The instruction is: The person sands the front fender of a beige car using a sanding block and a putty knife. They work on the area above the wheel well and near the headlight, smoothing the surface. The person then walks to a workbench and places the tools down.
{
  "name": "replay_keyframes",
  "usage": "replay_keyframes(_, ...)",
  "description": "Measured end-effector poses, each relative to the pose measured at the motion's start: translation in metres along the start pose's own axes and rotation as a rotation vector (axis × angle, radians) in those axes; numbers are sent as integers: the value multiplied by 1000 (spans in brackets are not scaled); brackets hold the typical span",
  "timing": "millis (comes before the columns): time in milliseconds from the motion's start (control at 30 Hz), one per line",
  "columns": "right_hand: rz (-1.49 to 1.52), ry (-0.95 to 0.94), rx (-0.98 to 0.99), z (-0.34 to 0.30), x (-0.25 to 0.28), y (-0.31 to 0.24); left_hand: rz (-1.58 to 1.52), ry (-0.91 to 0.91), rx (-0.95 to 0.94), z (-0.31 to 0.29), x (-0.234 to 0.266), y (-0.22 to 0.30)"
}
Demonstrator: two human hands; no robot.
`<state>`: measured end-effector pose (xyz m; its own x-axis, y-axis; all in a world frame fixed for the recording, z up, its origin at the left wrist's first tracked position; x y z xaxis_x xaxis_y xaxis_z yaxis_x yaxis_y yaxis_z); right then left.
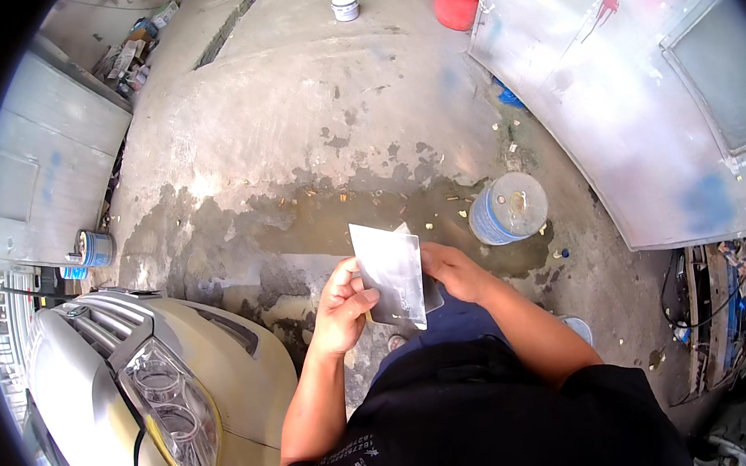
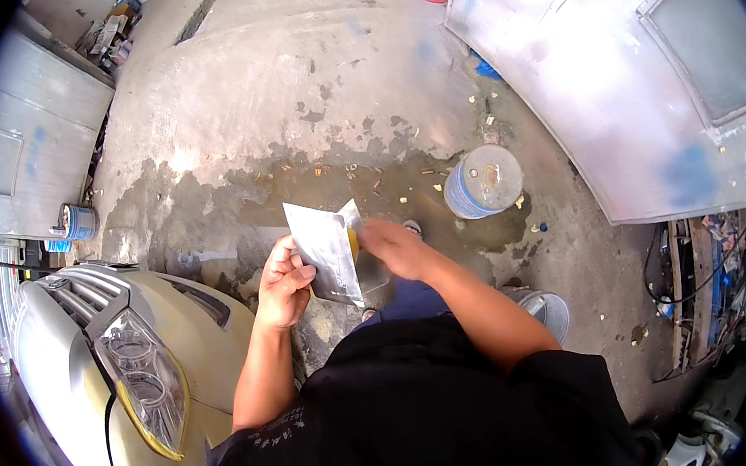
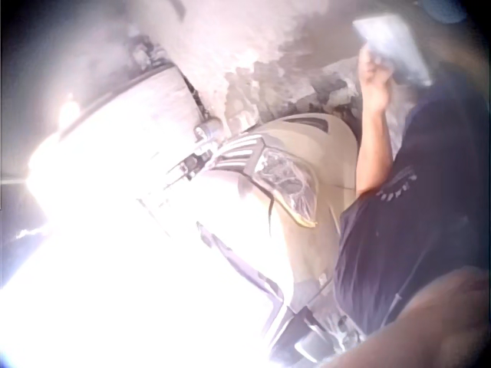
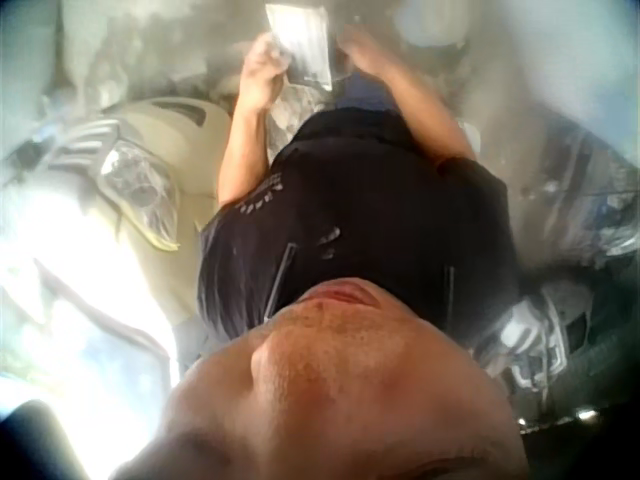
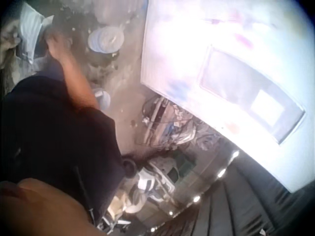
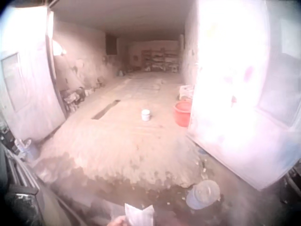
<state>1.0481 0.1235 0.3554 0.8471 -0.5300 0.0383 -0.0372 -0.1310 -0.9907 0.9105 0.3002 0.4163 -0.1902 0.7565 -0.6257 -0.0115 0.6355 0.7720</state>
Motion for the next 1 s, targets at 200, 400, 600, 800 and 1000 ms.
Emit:
replay_keyframes(200, 330, 1, -53, 74, 45, -20, 158, 28, 26, 88, 0, 7)
replay_keyframes(400, 572, 159, -50, 141, 149, -34, -71, 355, -155, 153, -21, 60)
replay_keyframes(600, 338, 105, 97, 202, 201, -64, -186, 547, -164, 227, -9, 84)
replay_keyframes(800, -375, 23, 319, 284, 229, -97, -170, 561, -177, 320, 37, 106)
replay_keyframes(1000, -495, -13, 373, 422, 239, -103, -135, 528, -214, 447, 133, 143)
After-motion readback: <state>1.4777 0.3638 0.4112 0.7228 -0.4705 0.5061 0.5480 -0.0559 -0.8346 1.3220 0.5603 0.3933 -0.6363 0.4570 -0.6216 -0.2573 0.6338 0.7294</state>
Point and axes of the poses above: each hand's wrist, its own z-axis towards the middle knuckle, its own x-axis out of the back of the hand, y = z × x, the point moved 1 cm from there along z, towards the middle knuckle, and after that the axes turned 1 degree about -z, right-handed, at the moved point
